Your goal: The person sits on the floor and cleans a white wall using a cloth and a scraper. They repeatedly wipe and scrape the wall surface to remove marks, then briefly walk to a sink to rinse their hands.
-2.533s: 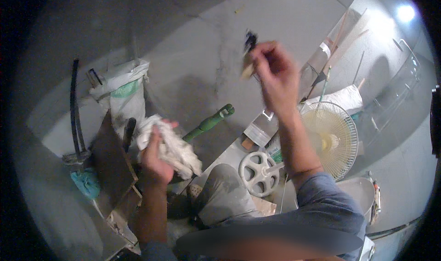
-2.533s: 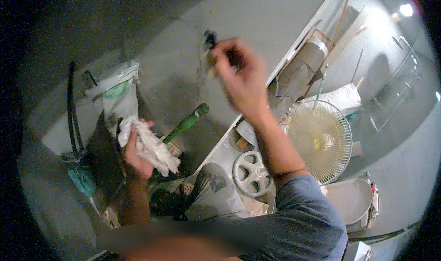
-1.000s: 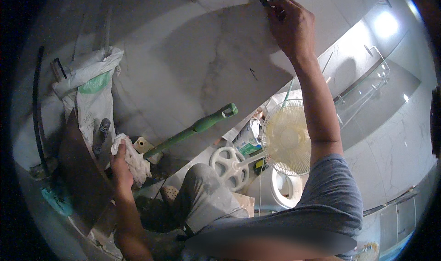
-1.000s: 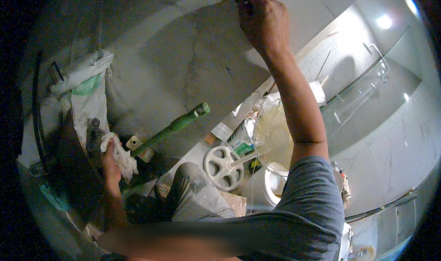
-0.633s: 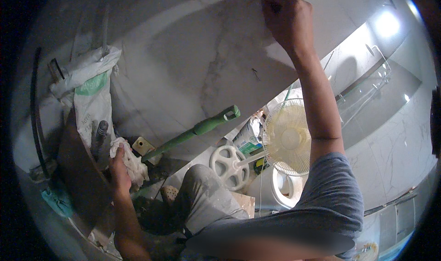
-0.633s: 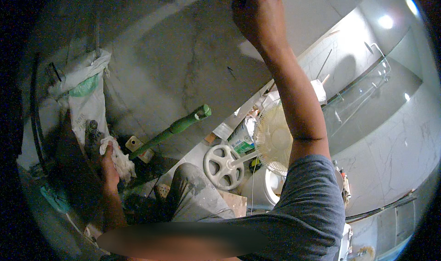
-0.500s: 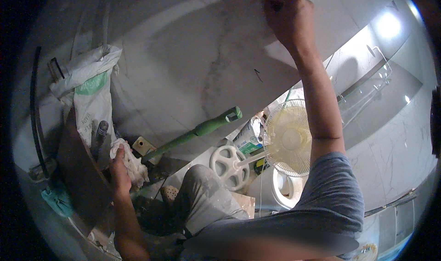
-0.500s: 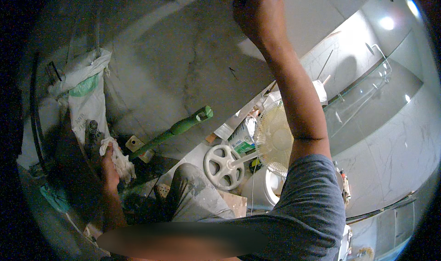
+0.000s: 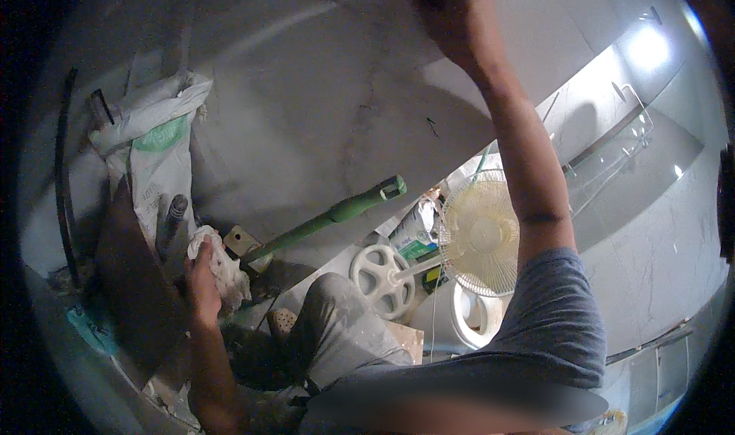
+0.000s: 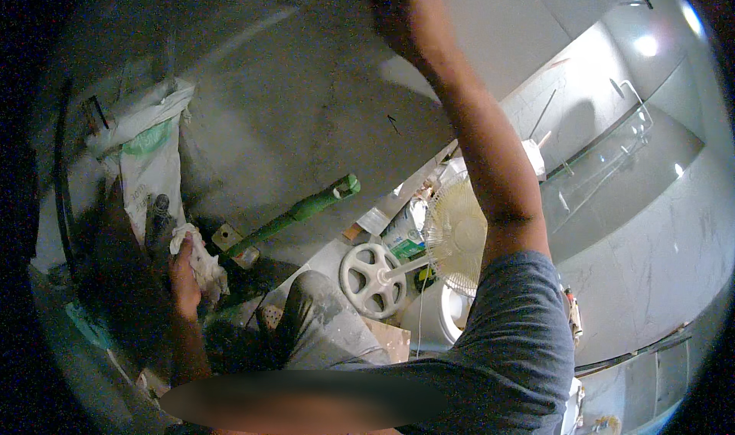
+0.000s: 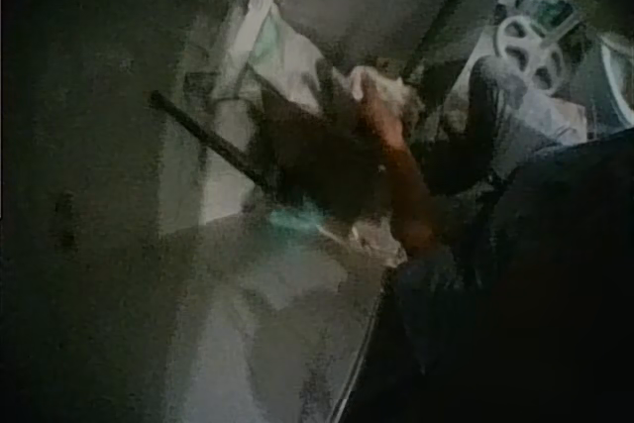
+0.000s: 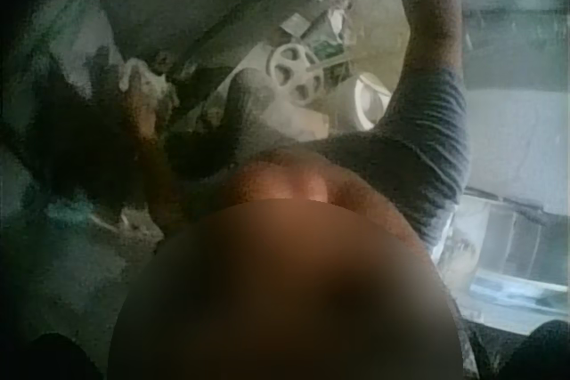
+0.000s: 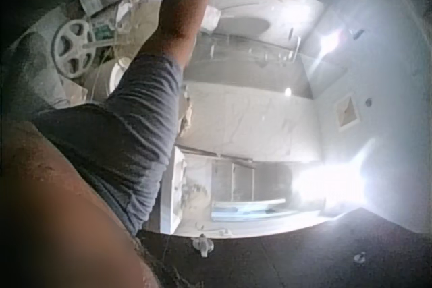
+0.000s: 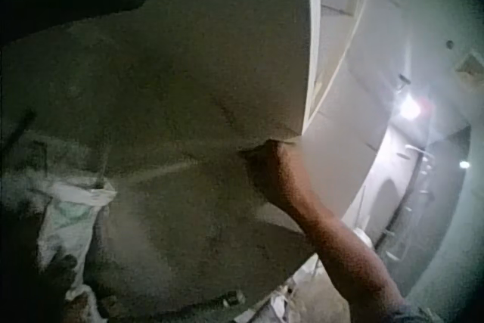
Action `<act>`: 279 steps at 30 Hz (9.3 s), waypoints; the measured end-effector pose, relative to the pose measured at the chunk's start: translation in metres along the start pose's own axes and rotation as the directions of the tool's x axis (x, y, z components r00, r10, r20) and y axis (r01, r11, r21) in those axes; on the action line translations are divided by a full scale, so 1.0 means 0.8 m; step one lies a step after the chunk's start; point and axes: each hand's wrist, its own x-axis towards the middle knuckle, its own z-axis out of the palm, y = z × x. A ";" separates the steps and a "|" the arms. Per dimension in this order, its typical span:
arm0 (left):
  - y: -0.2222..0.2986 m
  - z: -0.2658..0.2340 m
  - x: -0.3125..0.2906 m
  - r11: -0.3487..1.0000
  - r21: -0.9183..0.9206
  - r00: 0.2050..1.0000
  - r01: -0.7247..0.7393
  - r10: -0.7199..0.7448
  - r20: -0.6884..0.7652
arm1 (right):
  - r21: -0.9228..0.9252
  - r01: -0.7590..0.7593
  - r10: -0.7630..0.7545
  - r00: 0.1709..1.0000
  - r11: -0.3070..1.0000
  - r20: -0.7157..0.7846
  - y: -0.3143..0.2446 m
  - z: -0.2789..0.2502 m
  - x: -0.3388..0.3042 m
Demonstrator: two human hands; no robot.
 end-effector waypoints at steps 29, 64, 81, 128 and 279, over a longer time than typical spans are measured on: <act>-0.018 0.001 0.014 0.991 0.112 0.997 -0.078 0.079 0.001 | -0.076 0.229 -0.241 0.948 0.970 -0.210 0.022 -0.002 -0.043; -0.024 0.006 0.019 0.995 0.075 0.996 -0.068 0.072 -0.045 | -0.077 0.260 -0.267 0.959 0.962 -0.099 -0.001 0.044 -0.037; -0.002 0.031 -0.002 0.988 0.113 0.994 -0.110 0.106 0.037 | -0.035 0.199 -0.197 0.979 0.979 0.056 -0.014 0.062 -0.062; 0.001 0.010 -0.011 0.991 0.121 0.997 -0.057 0.064 -0.048 | -0.091 0.310 -0.283 0.932 0.946 0.228 -0.001 0.084 -0.110; 0.223 0.614 -0.041 0.119 0.616 0.358 -0.779 0.890 0.281 | 0.755 -0.581 0.054 0.802 0.304 0.595 -0.047 0.189 -0.659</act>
